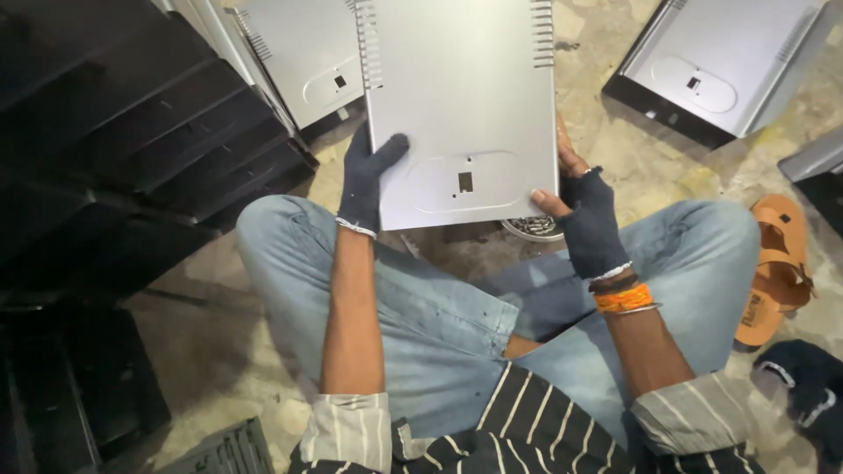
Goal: The recorder uses a hammer to fix or adjust components on metal panels while sitting on the floor of a production facility.
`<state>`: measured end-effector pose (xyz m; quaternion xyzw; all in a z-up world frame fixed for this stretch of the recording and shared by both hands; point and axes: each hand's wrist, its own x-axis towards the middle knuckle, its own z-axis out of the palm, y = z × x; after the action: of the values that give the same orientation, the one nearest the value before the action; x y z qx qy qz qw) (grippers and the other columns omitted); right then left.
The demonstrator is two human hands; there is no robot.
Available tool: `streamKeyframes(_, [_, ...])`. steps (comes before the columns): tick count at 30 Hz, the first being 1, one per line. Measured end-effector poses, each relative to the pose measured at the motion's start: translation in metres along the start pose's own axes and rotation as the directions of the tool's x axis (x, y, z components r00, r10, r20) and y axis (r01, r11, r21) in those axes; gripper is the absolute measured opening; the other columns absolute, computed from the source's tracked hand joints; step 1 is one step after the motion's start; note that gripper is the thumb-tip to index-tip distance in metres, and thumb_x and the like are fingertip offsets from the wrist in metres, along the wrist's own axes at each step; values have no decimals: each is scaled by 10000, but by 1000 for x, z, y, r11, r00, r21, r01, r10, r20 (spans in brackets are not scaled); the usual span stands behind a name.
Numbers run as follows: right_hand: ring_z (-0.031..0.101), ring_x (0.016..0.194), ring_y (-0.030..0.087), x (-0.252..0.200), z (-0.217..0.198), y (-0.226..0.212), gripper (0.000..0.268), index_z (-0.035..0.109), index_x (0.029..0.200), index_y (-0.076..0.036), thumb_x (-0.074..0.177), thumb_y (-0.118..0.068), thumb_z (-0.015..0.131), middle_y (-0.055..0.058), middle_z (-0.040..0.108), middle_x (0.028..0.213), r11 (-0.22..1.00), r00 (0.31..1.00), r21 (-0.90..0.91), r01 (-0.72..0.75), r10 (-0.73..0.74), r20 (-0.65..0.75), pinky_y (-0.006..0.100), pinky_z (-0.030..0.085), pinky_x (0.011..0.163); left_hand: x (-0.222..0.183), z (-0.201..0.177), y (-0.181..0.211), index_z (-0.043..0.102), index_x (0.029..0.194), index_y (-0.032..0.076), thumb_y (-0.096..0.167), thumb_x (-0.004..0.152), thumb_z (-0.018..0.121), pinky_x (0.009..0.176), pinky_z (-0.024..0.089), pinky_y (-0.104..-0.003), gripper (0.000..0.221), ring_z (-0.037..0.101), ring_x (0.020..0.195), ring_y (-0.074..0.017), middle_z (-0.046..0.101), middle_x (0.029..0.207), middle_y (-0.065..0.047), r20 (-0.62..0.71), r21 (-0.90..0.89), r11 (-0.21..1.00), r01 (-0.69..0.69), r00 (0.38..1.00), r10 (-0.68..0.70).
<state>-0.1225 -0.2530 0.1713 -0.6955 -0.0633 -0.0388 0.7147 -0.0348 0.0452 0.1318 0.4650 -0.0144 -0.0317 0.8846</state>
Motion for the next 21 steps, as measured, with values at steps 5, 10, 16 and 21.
streamKeyframes(5, [578,1294,179,-1,-4,9,698,438,1552,19,913,-24,716,108,598,1430,996,999,-79,-36,36,1,344,460,1128,-5,10,1,597,1388,-37,94,871,764,900,564,-315,559,673,1019,-191,699,1193,-111,-80,144,989,43,996,-31])
streamKeyframes(10, [603,1271,184,1,-3,11,701,430,1560,15,924,-68,713,112,614,1412,997,998,-46,-66,66,-5,346,486,1109,2,-1,-9,610,1358,-45,91,864,756,888,574,-322,533,692,1000,-203,716,1174,-114,-90,54,995,82,993,-77])
streamKeyframes(16, [608,1260,190,2,0,5,707,434,1565,14,921,-70,714,116,619,1399,996,998,-56,-65,64,-18,344,489,1103,3,-1,-10,638,1325,-41,70,857,758,873,578,-323,496,695,971,-202,721,1136,-117,-119,87,993,84,990,-73])
streamKeyframes(21, [607,1262,189,4,-2,11,700,441,1562,19,924,-66,715,119,624,1394,997,998,-55,-58,57,-18,341,487,1109,6,-4,-14,645,1312,-41,74,856,761,864,581,-326,484,697,958,-203,723,1123,-118,-116,84,993,87,990,-77])
